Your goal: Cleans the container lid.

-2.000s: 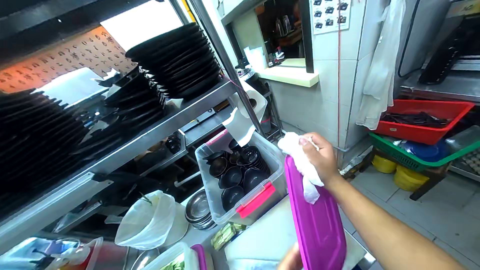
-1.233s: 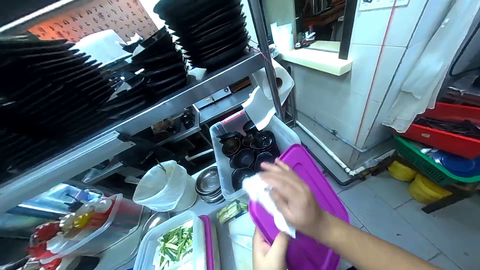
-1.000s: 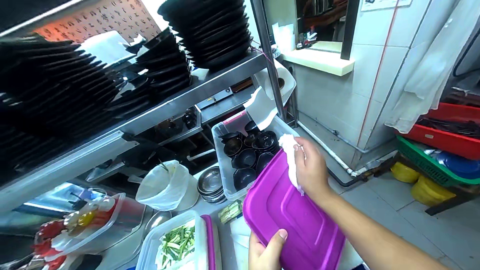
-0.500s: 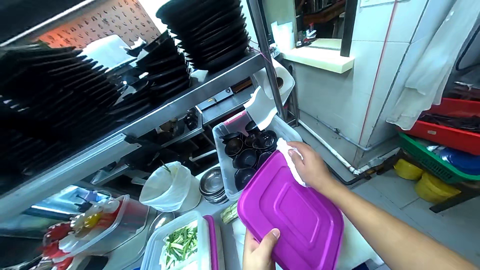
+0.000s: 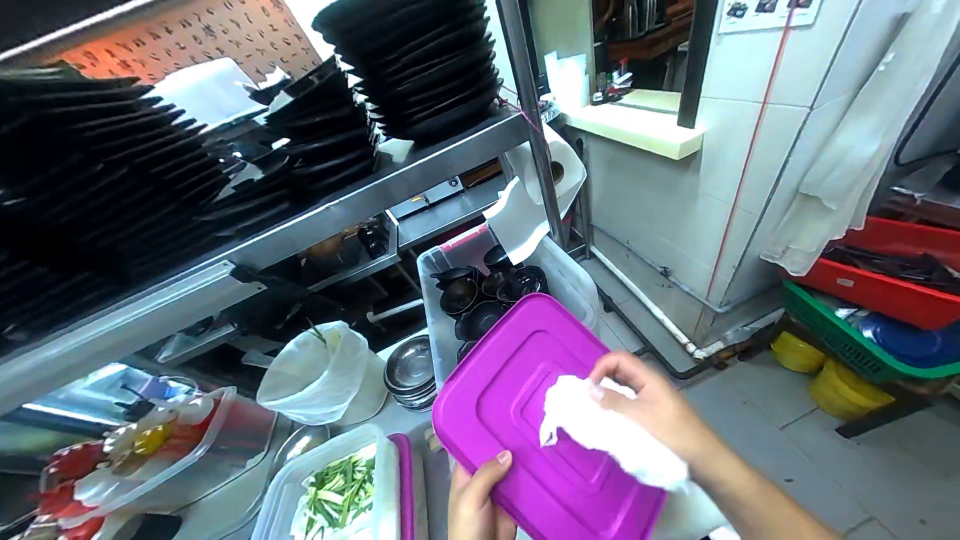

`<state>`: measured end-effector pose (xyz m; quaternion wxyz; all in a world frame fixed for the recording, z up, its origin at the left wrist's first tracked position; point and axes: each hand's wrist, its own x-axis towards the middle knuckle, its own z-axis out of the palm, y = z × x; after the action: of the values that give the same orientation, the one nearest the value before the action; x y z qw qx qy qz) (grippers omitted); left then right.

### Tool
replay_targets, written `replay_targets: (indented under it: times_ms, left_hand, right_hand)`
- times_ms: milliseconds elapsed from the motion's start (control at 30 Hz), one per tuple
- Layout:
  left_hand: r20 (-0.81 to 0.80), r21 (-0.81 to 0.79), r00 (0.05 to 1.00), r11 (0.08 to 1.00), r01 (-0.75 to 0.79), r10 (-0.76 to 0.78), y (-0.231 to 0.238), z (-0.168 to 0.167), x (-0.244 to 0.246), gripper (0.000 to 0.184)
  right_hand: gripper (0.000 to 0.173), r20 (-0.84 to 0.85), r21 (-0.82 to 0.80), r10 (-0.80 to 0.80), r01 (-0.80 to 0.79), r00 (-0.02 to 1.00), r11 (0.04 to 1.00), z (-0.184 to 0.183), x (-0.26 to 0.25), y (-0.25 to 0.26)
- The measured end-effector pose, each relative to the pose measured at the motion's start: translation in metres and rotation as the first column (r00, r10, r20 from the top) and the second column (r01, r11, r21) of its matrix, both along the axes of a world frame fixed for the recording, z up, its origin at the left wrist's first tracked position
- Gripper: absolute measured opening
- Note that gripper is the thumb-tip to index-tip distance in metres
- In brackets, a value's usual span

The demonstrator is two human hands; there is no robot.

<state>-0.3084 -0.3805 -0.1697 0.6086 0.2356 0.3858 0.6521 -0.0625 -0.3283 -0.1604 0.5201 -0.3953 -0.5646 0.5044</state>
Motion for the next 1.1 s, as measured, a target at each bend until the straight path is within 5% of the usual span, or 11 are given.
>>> replay_targets:
  times_ms: [133, 267, 433, 533, 700, 833, 1000, 1100]
  left_hand:
    - [-0.073, 0.021, 0.997, 0.999, 0.039, -0.038, -0.008, 0.005, 0.014, 0.043]
    - [-0.076, 0.146, 0.993, 0.984, 0.097, -0.087, -0.018, 0.002, 0.02, 0.041]
    - [-0.2, 0.12, 0.978, 0.989, 0.09, -0.065, -0.024, 0.002, 0.012, 0.043]
    - [-0.255, 0.156, 0.966, 0.984, 0.086, -0.044, -0.03, 0.005, 0.013, 0.044]
    - [-0.25, 0.167, 0.968, 0.983, 0.069, -0.026, -0.037, -0.002, 0.012, 0.043]
    - [-0.205, 0.087, 0.979, 0.996, -0.005, 0.023, -0.038, -0.009, 0.014, 0.042]
    - [-0.139, -0.036, 0.982, 0.991, -0.132, 0.125, -0.035, -0.013, -0.002, 0.041]
    - [-0.11, -0.053, 0.978, 0.981, -0.185, 0.179, -0.033, -0.021, -0.01, 0.043]
  right_hand:
    - [0.022, 0.189, 0.309, -0.137, 0.074, 0.972, 0.948, 0.008, -0.033, -0.01]
    - [0.038, 0.519, 0.626, -0.268, -0.148, 0.811, 0.766, 0.014, -0.066, -0.023]
    - [0.025, 0.549, 0.712, -0.414, -0.148, 0.726, 0.686, 0.015, -0.071, -0.018]
    - [0.028, 0.534, 0.641, -0.449, 0.003, 0.716, 0.768, 0.024, -0.063, -0.003]
    - [0.031, 0.612, 0.297, -0.331, 0.179, 0.718, 0.938, 0.02, -0.029, 0.034]
    - [0.033, 0.718, 0.265, -0.293, 0.142, 0.631, 0.954, -0.003, -0.022, 0.024]
    - [0.042, 0.86, -0.081, 0.075, -0.011, 0.505, 0.997, -0.079, -0.006, -0.019]
    - [0.04, 0.878, -0.028, 0.035, -0.022, 0.477, 0.999, -0.11, 0.0, -0.042]
